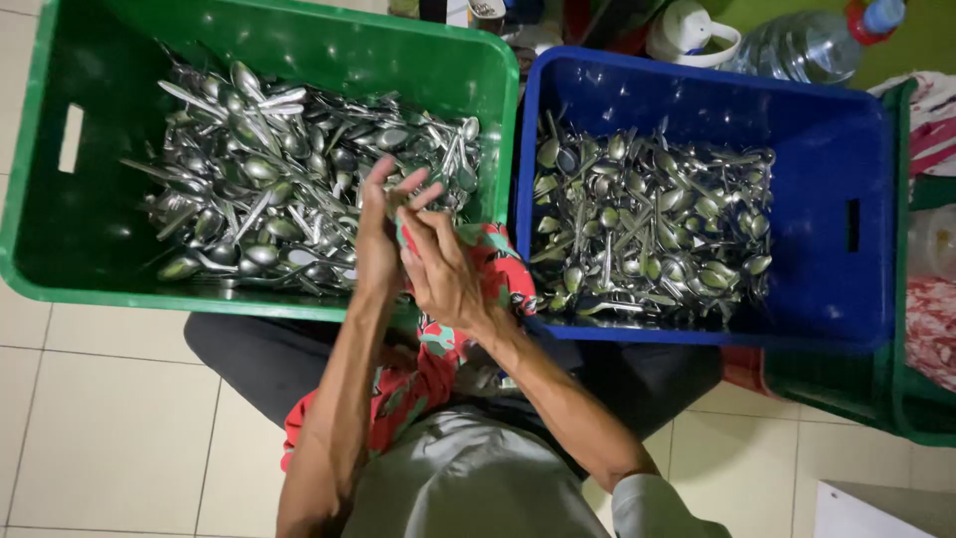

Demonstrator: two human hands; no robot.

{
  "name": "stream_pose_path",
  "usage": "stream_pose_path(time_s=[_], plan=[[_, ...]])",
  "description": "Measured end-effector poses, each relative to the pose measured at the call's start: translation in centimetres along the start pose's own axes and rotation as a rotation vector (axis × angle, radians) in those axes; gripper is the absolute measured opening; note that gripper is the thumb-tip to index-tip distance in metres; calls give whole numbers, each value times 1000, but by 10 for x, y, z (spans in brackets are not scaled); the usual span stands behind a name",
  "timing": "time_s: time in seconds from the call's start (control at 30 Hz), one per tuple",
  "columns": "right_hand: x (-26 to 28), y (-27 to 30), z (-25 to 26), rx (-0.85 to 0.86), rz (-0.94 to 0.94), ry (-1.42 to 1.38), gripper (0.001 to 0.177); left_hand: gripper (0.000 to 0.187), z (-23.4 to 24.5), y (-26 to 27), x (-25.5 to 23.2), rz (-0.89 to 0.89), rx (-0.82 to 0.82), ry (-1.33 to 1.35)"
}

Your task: Polishing metal spoons one by one using a patterned cloth and transferring them between bins.

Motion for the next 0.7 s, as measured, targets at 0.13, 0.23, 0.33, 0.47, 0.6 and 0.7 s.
stream_pose_path(time_s=[0.13,0.23,0.33,0.47,0.6,0.7], plan=[[-16,-8,-16,-99,200,181,32,57,1,7,3,114,111,305],[-18,-28,-14,-179,200,193,27,60,10,10,21,132,96,348],[-2,-37,-3,-167,165,112,26,53,-1,8,14,54,-21,341],[16,-8,-1,-132,133,165,26,32,17,-20,28,16,-233,700],[17,23,-3,-120,53,9,29,25,41,-34,38,40,-281,853],[14,33,-2,-77,91,179,45,24,50,-41,40,79,-328,949]])
Point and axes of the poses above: each hand's wrist, its own y-axis away from the middle knuckle, its own z-axis out of the back of the hand, x = y × z, the point moved 1 cm from there along -y, towards the middle knuckle, and after that the axes turned 3 degrees about x, right-handed, at the moved point
